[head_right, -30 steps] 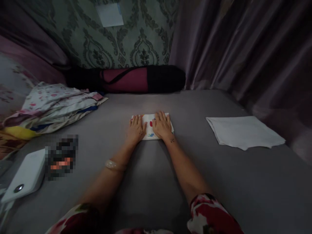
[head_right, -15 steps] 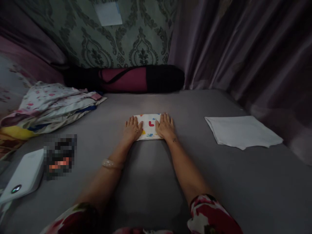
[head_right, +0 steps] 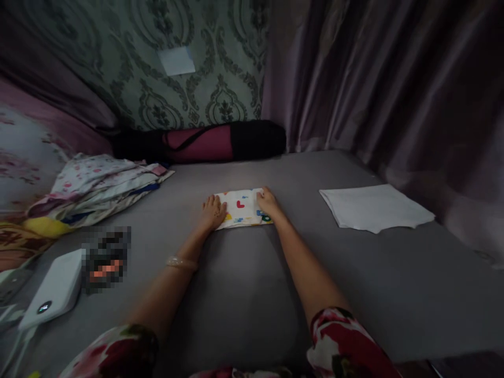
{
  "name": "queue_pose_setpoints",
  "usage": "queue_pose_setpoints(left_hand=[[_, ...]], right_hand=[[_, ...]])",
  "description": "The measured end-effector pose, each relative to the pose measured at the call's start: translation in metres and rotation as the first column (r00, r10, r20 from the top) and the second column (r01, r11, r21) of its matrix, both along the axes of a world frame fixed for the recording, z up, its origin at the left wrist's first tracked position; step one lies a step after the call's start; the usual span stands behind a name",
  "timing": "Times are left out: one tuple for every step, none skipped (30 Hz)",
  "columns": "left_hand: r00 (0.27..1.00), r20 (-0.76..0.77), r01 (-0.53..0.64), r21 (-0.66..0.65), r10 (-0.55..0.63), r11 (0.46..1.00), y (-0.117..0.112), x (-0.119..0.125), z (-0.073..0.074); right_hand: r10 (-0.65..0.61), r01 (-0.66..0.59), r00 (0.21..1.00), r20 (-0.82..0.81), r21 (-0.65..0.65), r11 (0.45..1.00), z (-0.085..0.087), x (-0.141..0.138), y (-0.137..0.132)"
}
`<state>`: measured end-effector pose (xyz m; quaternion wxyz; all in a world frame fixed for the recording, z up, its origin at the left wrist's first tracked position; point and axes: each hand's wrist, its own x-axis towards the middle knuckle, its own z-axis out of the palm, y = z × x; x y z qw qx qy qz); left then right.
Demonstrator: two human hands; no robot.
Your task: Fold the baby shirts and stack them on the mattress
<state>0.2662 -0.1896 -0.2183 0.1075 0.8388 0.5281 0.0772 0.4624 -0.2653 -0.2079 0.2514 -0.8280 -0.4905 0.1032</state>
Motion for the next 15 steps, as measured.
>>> queue_pose_setpoints(left_hand=[[1.000, 0.011, -0.002, 0.016, 0.002, 1.000, 0.001, -0.002, 0.001], [1.000, 0.023, -0.015, 0.042, 0.014, 0.999, 0.003, -0.005, 0.003], [0.999, 0.033, -0.039, 0.071, 0.037, 0.997, 0.004, -0.008, 0.004], [0.997, 0.040, -0.069, 0.096, 0.065, 0.993, 0.005, -0.012, 0.005], [0.995, 0.042, -0.098, 0.114, 0.093, 0.989, 0.006, -0.016, 0.006], [0.993, 0.039, -0.117, 0.126, 0.113, 0.985, 0.008, -0.020, 0.007], [0.992, 0.035, -0.126, 0.123, 0.123, 0.984, 0.009, -0.023, 0.007], [0.991, 0.036, -0.130, 0.104, 0.127, 0.986, 0.010, -0.027, 0.007], [0.990, 0.047, -0.133, 0.076, 0.130, 0.988, 0.011, -0.029, 0.008], [0.989, 0.066, -0.137, 0.042, 0.134, 0.990, 0.012, -0.031, 0.008], [0.985, 0.089, -0.146, 0.004, 0.145, 0.989, 0.013, -0.033, 0.010], [0.981, 0.113, -0.157, -0.040, 0.160, 0.987, 0.014, -0.034, 0.012], [0.974, 0.136, -0.173, -0.084, 0.183, 0.981, 0.015, -0.034, 0.014], [0.964, 0.157, -0.194, -0.134, 0.214, 0.972, 0.016, -0.034, 0.017], [0.952, 0.175, -0.216, -0.191, 0.250, 0.958, 0.016, -0.034, 0.020]], right_hand=[[-0.035, 0.035, 0.996, -0.086, 0.002, 0.999, 0.004, 0.006, -0.002], [-0.068, 0.068, 0.984, -0.168, -0.003, 0.998, 0.007, 0.011, -0.005], [-0.097, 0.097, 0.966, -0.238, -0.011, 0.995, 0.010, 0.016, -0.008], [-0.124, 0.123, 0.949, -0.291, -0.021, 0.992, 0.013, 0.019, -0.011], [-0.152, 0.148, 0.927, -0.342, -0.036, 0.988, 0.015, 0.022, -0.014], [-0.180, 0.172, 0.905, -0.386, -0.057, 0.984, 0.016, 0.024, -0.017], [-0.208, 0.192, 0.883, -0.422, -0.081, 0.978, 0.017, 0.025, -0.018], [-0.234, 0.208, 0.862, -0.449, -0.107, 0.972, 0.017, 0.025, -0.020], [-0.256, 0.219, 0.845, -0.469, -0.133, 0.967, 0.017, 0.025, -0.020], [-0.275, 0.226, 0.832, -0.481, -0.158, 0.961, 0.017, 0.026, -0.020], [-0.289, 0.230, 0.825, -0.485, -0.179, 0.957, 0.016, 0.026, -0.020], [-0.297, 0.230, 0.823, -0.484, -0.195, 0.954, 0.016, 0.025, -0.019], [-0.301, 0.228, 0.824, -0.480, -0.206, 0.952, 0.016, 0.025, -0.018], [-0.302, 0.224, 0.827, -0.474, -0.214, 0.951, 0.017, 0.025, -0.017], [-0.301, 0.220, 0.831, -0.468, -0.221, 0.950, 0.019, 0.024, -0.017]])
